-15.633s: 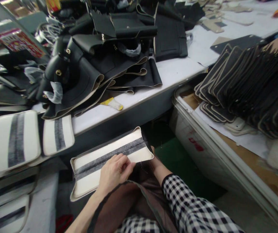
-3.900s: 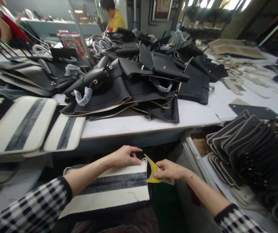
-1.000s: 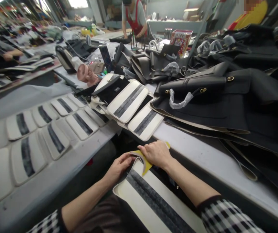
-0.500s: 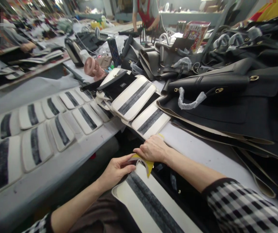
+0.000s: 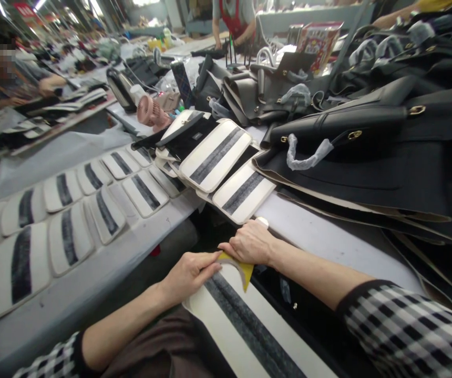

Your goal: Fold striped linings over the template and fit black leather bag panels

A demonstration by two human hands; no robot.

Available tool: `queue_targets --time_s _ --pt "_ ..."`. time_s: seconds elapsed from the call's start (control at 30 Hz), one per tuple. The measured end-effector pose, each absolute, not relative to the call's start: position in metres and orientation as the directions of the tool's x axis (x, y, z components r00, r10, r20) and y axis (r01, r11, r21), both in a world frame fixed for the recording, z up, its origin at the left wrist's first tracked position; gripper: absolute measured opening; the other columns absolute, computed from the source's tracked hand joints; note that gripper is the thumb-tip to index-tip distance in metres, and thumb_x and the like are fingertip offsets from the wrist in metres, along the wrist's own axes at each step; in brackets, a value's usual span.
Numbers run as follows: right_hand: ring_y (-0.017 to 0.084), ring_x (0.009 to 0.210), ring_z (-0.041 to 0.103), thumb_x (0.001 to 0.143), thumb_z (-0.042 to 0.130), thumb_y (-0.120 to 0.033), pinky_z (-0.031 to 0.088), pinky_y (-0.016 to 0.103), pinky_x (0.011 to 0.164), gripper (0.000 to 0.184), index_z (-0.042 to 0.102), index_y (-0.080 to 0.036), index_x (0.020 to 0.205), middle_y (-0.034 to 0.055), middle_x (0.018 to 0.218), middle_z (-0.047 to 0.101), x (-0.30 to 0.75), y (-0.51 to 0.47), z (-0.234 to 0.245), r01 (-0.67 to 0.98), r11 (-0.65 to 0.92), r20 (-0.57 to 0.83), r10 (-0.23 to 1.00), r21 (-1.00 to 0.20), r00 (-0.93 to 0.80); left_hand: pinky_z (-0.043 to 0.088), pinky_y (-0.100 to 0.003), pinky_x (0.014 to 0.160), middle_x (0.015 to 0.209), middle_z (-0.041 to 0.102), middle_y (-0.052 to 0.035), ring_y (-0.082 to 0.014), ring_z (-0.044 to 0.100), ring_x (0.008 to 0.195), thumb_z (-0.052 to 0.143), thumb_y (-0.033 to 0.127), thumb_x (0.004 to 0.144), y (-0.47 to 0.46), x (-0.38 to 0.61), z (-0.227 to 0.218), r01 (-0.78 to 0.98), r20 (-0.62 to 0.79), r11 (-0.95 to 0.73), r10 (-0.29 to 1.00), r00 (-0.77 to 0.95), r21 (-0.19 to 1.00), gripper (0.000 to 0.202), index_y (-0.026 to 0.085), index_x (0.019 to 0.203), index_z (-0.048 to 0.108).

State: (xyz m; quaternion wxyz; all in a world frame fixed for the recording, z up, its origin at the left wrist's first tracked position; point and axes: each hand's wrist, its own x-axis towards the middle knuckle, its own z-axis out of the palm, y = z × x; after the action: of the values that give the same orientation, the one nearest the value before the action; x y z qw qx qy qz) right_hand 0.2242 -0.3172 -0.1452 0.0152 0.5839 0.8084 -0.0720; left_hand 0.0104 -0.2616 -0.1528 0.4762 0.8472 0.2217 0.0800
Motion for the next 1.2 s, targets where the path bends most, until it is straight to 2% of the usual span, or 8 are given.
queue_targets --time_s 0.1,0.2,0.3,0.37,0.57,0.97,1.1,1.2 --pt "0.021 0.063 0.068 0.103 0.02 -0.048 0.031 0.029 0.058 0.071 0.072 -0.017 0.067 0.0106 0.068 0.072 0.22 -0.327 -0.147 0.967 0.224 -0.134 0.962 -0.124 -0.24 0.045 -0.03 0.082 0.1 0.072 -0.0085 -0.0251 0.065 0.088 0.054 0.041 0.092 -0.26 0.011 -0.154 0.274 -0.096 -0.342 0.455 0.886 0.899 0.036 0.021 0.117 0.071" --pt "0.021 0.064 0.069 0.103 0.017 -0.049 0.03 0.028 0.057 0.073 0.072 -0.019 0.066 0.0087 0.068 0.073 0.215 -0.339 -0.15 0.982 0.139 -0.138 0.978 -0.127 -0.156 0.045 -0.031 0.086 0.1 0.074 -0.0067 -0.0255 0.065 0.092 0.052 0.051 0.092 -0.258 0.014 -0.161 0.278 -0.221 -0.07 0.438 0.871 0.958 0.044 0.018 0.111 0.073" --pt "0.02 0.065 0.069 0.103 0.015 -0.049 0.028 0.028 0.055 0.073 0.072 -0.02 0.068 0.008 0.07 0.073 0.21 -0.349 -0.151 0.989 0.097 -0.134 0.985 -0.113 -0.112 0.046 -0.033 0.088 0.097 0.074 -0.0078 -0.0249 0.065 0.093 0.048 0.062 0.09 -0.255 0.022 -0.173 0.298 -0.403 0.299 0.4 0.823 0.906 0.056 0.014 0.105 0.075" --pt "0.02 0.064 0.069 0.103 0.015 -0.048 0.027 0.029 0.055 0.073 0.072 -0.02 0.068 0.0083 0.07 0.073 0.208 -0.355 -0.15 0.993 0.072 -0.137 0.987 -0.099 -0.085 0.047 -0.033 0.081 0.091 0.074 -0.009 -0.0229 0.065 0.083 0.053 0.065 0.085 -0.254 0.026 -0.18 0.342 -0.497 0.419 0.346 0.796 0.841 0.059 0.013 0.102 0.075" --pt "0.02 0.061 0.068 0.104 0.014 -0.046 0.026 0.03 0.054 0.071 0.07 -0.02 0.068 0.0071 0.069 0.072 0.204 -0.367 -0.146 0.998 0.016 -0.152 0.988 -0.063 -0.026 0.044 -0.03 0.077 0.088 0.073 -0.0081 -0.0187 0.062 0.077 0.071 0.059 0.073 -0.243 0.03 -0.184 0.367 -0.488 0.404 0.254 0.835 0.838 0.053 0.011 0.095 0.076" --pt "0.018 0.065 0.067 0.104 0.018 -0.045 0.031 0.03 0.063 0.066 0.068 -0.02 0.068 0.0048 0.07 0.072 0.202 -0.383 -0.147 0.99 -0.016 -0.169 0.986 -0.141 -0.008 0.047 -0.03 0.082 0.095 0.075 -0.0061 -0.0212 0.065 0.085 0.072 0.051 0.074 -0.234 0.037 -0.184 0.364 -0.414 0.223 0.25 0.875 0.904 0.045 0.014 0.1 0.077" --pt "0.015 0.057 0.064 0.103 0.015 -0.05 0.032 0.027 0.057 0.072 0.065 -0.02 0.061 0.0038 0.061 0.069 0.21 -0.386 -0.151 0.942 -0.212 -0.185 0.969 -0.262 0.167 0.048 -0.033 0.089 0.103 0.074 -0.0082 -0.0235 0.066 0.092 0.074 0.05 0.073 -0.226 0.039 -0.184 0.39 -0.431 0.243 0.144 0.891 0.888 0.048 0.015 0.105 0.076" --pt "0.016 0.06 0.066 0.102 0.013 -0.054 0.033 0.026 0.056 0.075 0.067 -0.022 0.062 0.0042 0.062 0.069 0.213 -0.381 -0.154 0.904 -0.351 -0.19 0.932 -0.246 0.31 0.047 -0.034 0.092 0.107 0.073 -0.0088 -0.0235 0.066 0.094 0.075 0.047 0.073 -0.223 0.039 -0.182 0.403 -0.446 0.29 0.099 0.89 0.868 0.048 0.015 0.107 0.075"
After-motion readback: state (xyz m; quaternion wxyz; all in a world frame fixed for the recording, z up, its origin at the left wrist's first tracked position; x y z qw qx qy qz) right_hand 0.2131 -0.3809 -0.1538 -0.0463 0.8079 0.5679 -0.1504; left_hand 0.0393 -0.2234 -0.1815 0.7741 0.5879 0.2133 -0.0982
